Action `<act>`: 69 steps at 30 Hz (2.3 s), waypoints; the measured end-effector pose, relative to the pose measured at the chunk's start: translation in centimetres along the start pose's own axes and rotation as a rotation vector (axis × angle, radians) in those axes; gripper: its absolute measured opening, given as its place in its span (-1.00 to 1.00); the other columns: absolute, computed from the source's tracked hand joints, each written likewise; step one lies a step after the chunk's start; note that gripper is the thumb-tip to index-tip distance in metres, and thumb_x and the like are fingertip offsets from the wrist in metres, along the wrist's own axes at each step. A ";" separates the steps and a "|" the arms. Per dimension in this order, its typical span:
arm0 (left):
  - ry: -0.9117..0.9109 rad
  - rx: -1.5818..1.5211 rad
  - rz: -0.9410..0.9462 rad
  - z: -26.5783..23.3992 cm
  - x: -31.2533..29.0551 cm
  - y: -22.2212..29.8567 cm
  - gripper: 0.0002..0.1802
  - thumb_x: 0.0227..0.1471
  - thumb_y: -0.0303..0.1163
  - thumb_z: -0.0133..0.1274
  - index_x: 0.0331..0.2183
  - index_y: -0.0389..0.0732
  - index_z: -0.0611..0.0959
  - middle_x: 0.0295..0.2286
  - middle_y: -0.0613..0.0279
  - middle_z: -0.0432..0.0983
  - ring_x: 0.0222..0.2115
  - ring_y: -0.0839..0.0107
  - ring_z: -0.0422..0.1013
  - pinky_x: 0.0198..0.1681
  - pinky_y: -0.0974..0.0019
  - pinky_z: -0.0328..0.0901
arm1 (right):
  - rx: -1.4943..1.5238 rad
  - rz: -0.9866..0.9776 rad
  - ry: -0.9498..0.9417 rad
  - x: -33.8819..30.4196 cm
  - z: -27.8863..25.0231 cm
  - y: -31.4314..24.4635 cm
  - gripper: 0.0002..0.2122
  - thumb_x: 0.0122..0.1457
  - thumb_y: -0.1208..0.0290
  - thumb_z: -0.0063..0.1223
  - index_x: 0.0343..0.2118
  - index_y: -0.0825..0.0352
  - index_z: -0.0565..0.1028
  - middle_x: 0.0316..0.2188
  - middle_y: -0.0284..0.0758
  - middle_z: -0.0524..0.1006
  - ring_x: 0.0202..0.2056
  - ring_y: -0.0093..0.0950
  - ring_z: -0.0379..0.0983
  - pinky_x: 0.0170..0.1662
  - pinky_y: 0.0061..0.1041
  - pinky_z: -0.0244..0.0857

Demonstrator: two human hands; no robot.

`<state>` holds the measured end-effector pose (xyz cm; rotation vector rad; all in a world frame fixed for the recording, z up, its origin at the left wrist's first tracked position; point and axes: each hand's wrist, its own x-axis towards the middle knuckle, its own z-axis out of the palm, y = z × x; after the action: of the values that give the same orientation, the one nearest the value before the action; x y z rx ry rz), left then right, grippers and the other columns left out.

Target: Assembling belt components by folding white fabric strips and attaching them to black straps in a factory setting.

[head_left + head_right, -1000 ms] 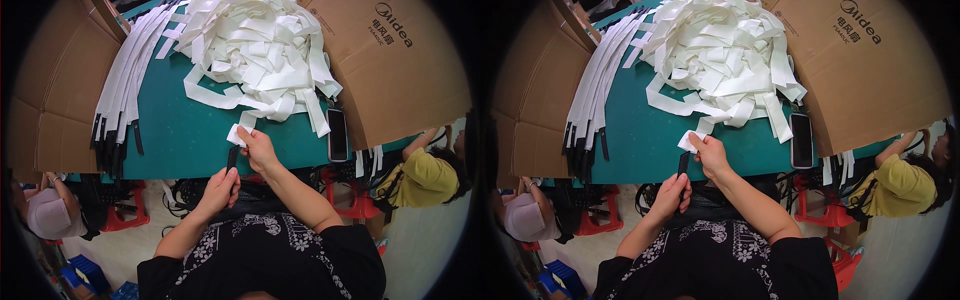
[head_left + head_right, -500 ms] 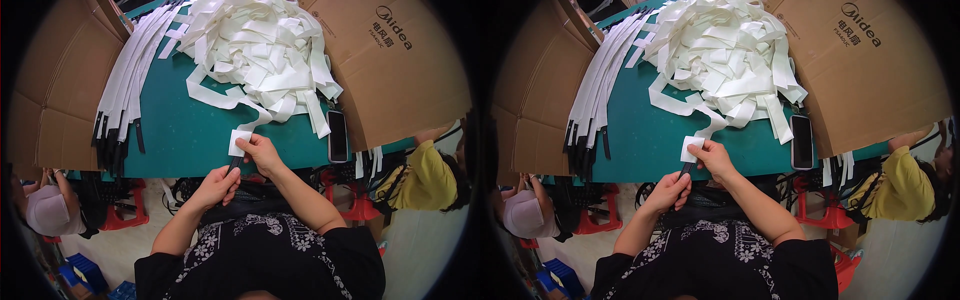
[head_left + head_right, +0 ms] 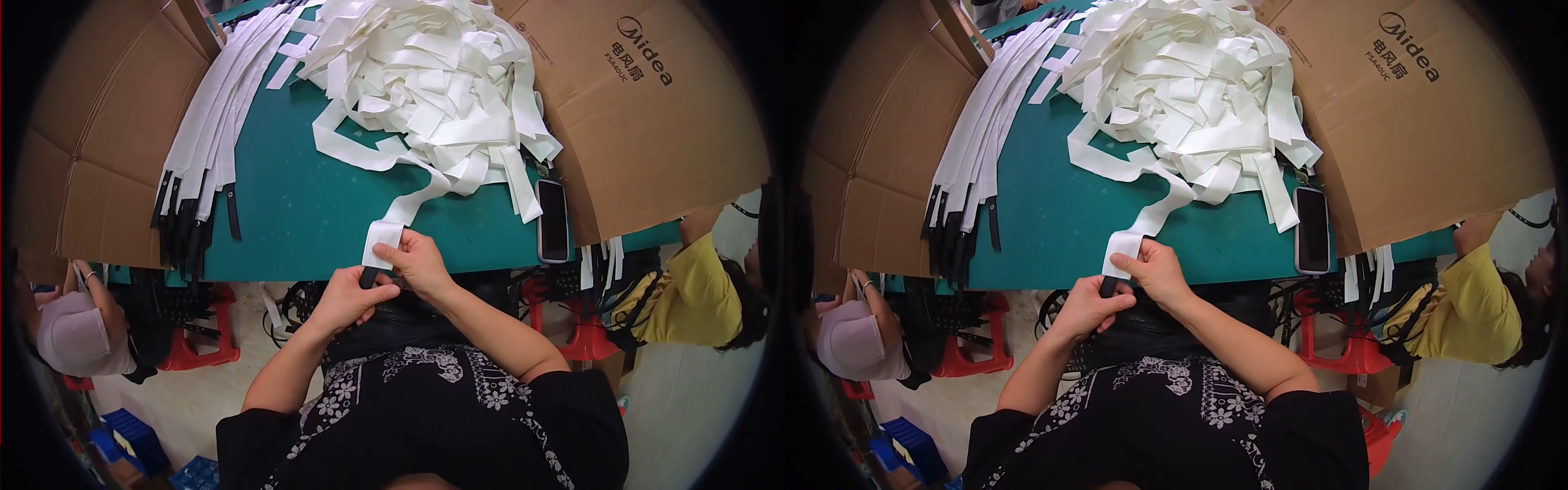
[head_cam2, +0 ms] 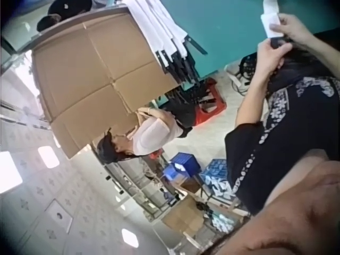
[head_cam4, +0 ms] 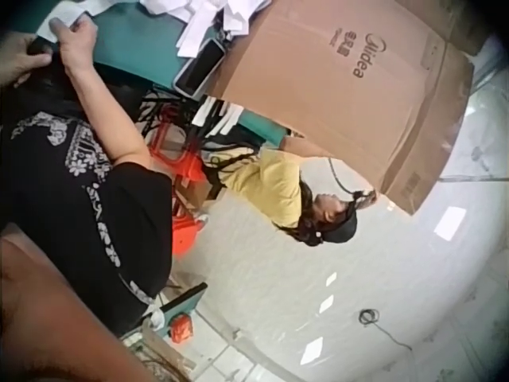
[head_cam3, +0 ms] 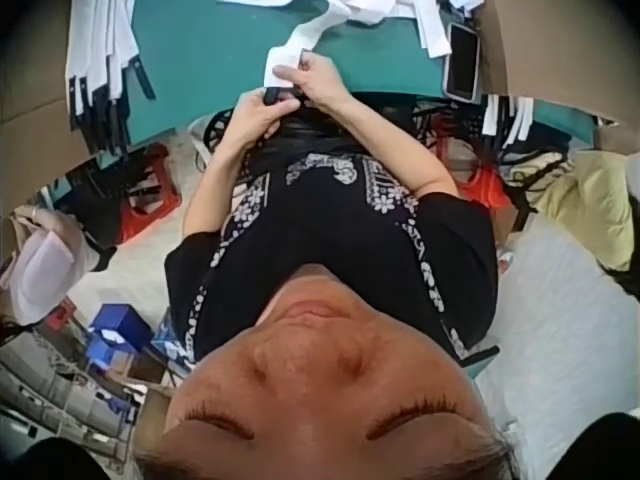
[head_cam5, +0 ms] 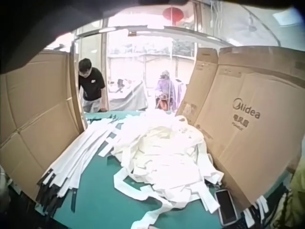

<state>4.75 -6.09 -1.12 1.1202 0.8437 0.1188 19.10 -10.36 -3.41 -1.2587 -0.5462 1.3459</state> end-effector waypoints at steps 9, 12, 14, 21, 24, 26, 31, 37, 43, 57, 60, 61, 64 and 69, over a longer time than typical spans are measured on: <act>0.016 0.168 0.318 -2.5 -1.9 -2.0 -0.73 -0.04 -0.33 0.02 -0.36 -0.35 0.44 -0.59 0.26 0.41 -0.69 0.52 0.37 -0.57 0.53 0.31 | 0.043 -0.062 0.042 1.0 0.0 -2.5 -0.85 0.03 0.41 0.04 -0.36 0.36 0.46 -0.50 -0.42 0.50 -0.60 -0.75 0.28 -0.61 -0.76 -0.01; -0.122 -0.038 -0.058 -2.7 -4.5 -0.4 -0.69 0.11 -0.27 -0.22 -0.40 -0.34 0.47 -0.65 0.23 0.43 -0.64 0.48 0.42 -0.56 0.52 0.32 | 0.007 0.002 -0.007 -0.2 1.8 -1.6 -0.84 0.02 0.41 0.06 -0.36 0.37 0.46 -0.48 -0.41 0.49 -0.62 -0.75 0.23 -0.60 -0.74 0.04; -0.151 -0.122 -0.048 -3.1 -5.2 0.1 -0.69 0.10 -0.28 -0.20 -0.39 -0.35 0.46 -0.63 0.22 0.44 -0.63 0.48 0.42 -0.54 0.50 0.32 | -0.093 0.057 -0.086 -2.4 3.7 -1.4 -0.83 0.01 0.40 0.07 -0.37 0.38 0.46 -0.51 -0.42 0.47 -0.61 -0.74 0.23 -0.59 -0.73 0.06; -0.167 -0.091 -0.053 -4.7 -7.5 -2.6 -0.71 0.08 -0.33 -0.18 -0.35 -0.40 0.47 -0.46 0.08 0.48 -0.51 0.37 0.45 -0.38 0.37 0.35 | 0.079 0.112 -0.116 -3.4 4.8 1.2 -0.87 0.01 0.43 0.07 -0.41 0.38 0.45 -0.55 -0.42 0.46 -0.62 -0.70 0.24 -0.60 -0.73 0.07; -0.134 -0.221 0.040 -3.4 -6.7 -2.5 -0.73 0.08 -0.34 -0.16 -0.36 -0.40 0.48 -0.48 0.12 0.48 -0.47 0.38 0.44 -0.33 0.42 0.31 | 0.088 0.130 -0.175 -4.8 5.7 2.1 -0.88 0.01 0.43 0.06 -0.43 0.37 0.46 -0.57 -0.44 0.44 -0.63 -0.71 0.23 -0.61 -0.73 0.05; -0.065 -0.084 0.167 -2.8 -6.9 -1.8 -0.76 0.07 -0.36 -0.16 -0.36 -0.36 0.49 -0.50 0.18 0.48 -0.42 0.41 0.43 -0.28 0.43 0.29 | 0.103 0.118 -0.058 -3.8 4.5 0.4 -0.89 0.01 0.43 0.06 -0.45 0.36 0.46 -0.59 -0.44 0.44 -0.66 -0.73 0.19 -0.64 -0.73 0.00; 0.004 0.286 0.189 -3.5 -6.1 -2.8 -0.77 0.04 -0.36 -0.12 -0.36 -0.33 0.51 -0.52 0.27 0.47 -0.41 0.51 0.38 -0.26 0.40 0.27 | 0.019 0.155 -0.058 -2.9 3.1 -1.1 -0.89 0.02 0.42 0.04 -0.44 0.36 0.47 -0.59 -0.46 0.43 -0.68 -0.74 0.14 -0.65 -0.74 -0.03; 0.120 0.246 0.408 -2.1 -6.1 -2.1 -0.78 0.04 -0.39 -0.12 -0.37 -0.37 0.50 -0.49 0.23 0.47 -0.49 0.53 0.39 -0.37 0.49 0.28 | 0.053 0.097 -0.063 -3.0 2.1 -2.3 -0.87 0.02 0.41 0.06 -0.43 0.37 0.46 -0.59 -0.45 0.43 -0.69 -0.73 0.14 -0.66 -0.76 -0.03; 0.065 0.024 0.233 -0.9 -10.6 1.2 -0.79 0.05 -0.45 -0.14 -0.45 -0.41 0.50 -0.60 0.18 0.47 -0.58 0.51 0.40 -0.47 0.49 0.30 | 0.117 0.135 -0.278 -6.8 5.9 -2.5 -0.86 0.02 0.40 0.05 -0.39 0.35 0.46 -0.57 -0.45 0.44 -0.62 -0.75 0.23 -0.61 -0.77 0.02; 0.176 -0.114 0.203 -2.0 -15.4 -0.2 -0.79 0.03 -0.46 -0.14 -0.52 -0.40 0.48 -0.65 0.10 0.45 -0.66 0.38 0.40 -0.52 0.39 0.34 | 0.176 0.150 -0.367 -6.7 9.3 -1.5 -0.78 0.05 0.35 0.03 -0.27 0.35 0.42 -0.53 -0.50 0.40 -0.63 -0.77 0.11 -0.62 -0.78 -0.05; 0.187 -0.186 0.221 -2.0 -16.3 0.0 -0.78 0.03 -0.45 -0.14 -0.53 -0.40 0.48 -0.67 0.08 0.44 -0.71 0.36 0.39 -0.57 0.39 0.33 | 0.196 0.228 -0.368 -7.1 9.8 -1.1 -0.78 0.05 0.35 0.03 -0.27 0.34 0.42 -0.54 -0.51 0.37 -0.63 -0.77 0.09 -0.63 -0.77 -0.05; 0.180 -0.237 0.215 -2.3 -16.7 -0.3 -0.78 0.01 -0.47 -0.14 -0.56 -0.41 0.47 -0.72 0.06 0.42 -0.76 0.33 0.38 -0.64 0.38 0.33 | 0.185 0.228 -0.344 -7.2 9.8 -2.2 -0.78 0.05 0.35 0.03 -0.27 0.35 0.42 -0.54 -0.51 0.38 -0.63 -0.77 0.10 -0.63 -0.78 -0.07; 0.088 -0.277 0.082 -2.5 -17.8 -0.4 -0.77 -0.01 -0.49 -0.13 -0.60 -0.42 0.47 -0.76 0.05 0.40 -0.80 0.31 0.37 -0.70 0.37 0.31 | 0.221 0.235 -0.379 -7.4 9.3 -2.6 -0.77 0.05 0.35 0.04 -0.28 0.37 0.42 -0.54 -0.50 0.38 -0.63 -0.76 0.09 -0.64 -0.77 -0.08; 0.077 -0.416 0.045 -2.7 -19.1 -1.4 -0.76 0.00 -0.46 -0.09 -0.60 -0.42 0.48 -0.71 0.04 0.43 -0.74 0.32 0.38 -0.69 0.38 0.31 | 0.243 0.343 -0.438 -10.4 9.9 -1.8 -0.67 0.02 0.36 0.07 -0.19 0.42 0.34 -0.55 -0.48 0.35 -0.64 -0.76 0.07 -0.65 -0.75 -0.08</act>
<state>-10.66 -13.96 7.52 0.7468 0.8160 0.3601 8.67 -15.94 4.90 -0.8832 -0.4587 1.9370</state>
